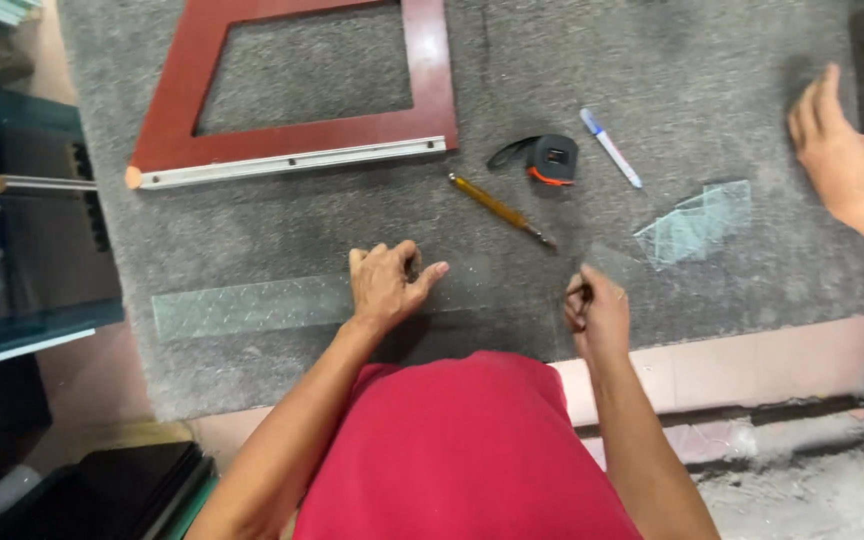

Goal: The person measures and marks a glass strip using a tape measure and marker, then uses a glass cutter and a red square template to score the glass. The person repeats the process on multiple glass strips, breaking off small pieces after scoring.

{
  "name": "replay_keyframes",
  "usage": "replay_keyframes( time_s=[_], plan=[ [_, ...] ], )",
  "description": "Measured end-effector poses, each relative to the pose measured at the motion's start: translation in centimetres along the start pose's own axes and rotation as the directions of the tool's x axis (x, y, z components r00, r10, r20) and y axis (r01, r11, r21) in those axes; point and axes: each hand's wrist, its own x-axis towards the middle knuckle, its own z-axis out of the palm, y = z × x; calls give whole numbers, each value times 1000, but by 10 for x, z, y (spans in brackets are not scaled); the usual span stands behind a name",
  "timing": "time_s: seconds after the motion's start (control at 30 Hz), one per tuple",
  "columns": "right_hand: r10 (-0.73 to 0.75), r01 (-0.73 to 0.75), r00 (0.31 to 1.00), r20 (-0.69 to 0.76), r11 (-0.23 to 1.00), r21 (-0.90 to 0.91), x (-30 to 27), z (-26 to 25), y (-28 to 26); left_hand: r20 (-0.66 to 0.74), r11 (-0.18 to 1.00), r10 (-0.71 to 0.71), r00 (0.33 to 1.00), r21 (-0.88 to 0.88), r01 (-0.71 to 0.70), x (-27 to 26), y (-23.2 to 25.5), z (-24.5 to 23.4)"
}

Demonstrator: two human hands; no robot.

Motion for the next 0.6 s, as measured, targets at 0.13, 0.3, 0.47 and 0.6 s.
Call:
replay_keyframes(
  time_s=[0.13,0.3,0.47,0.6],
  plan=[
    [305,-314,947,99,945,93,-2,-26,-20,25,1000,12,1000,18,-12,-7,-4,38],
    [142,-68,986,90,827,-558,-6,-8,-54,-134,974,142,981,193,-115,-11,-2,39],
    [-542,355,793,278,41,-934,104,-5,-98,-305,976,112,946,215,-46,-21,-11,16],
    [-514,102,817,260,-314,-944,164,12,-113,-396,964,-51,917,221,149,-39,-45,-2]
  ],
)
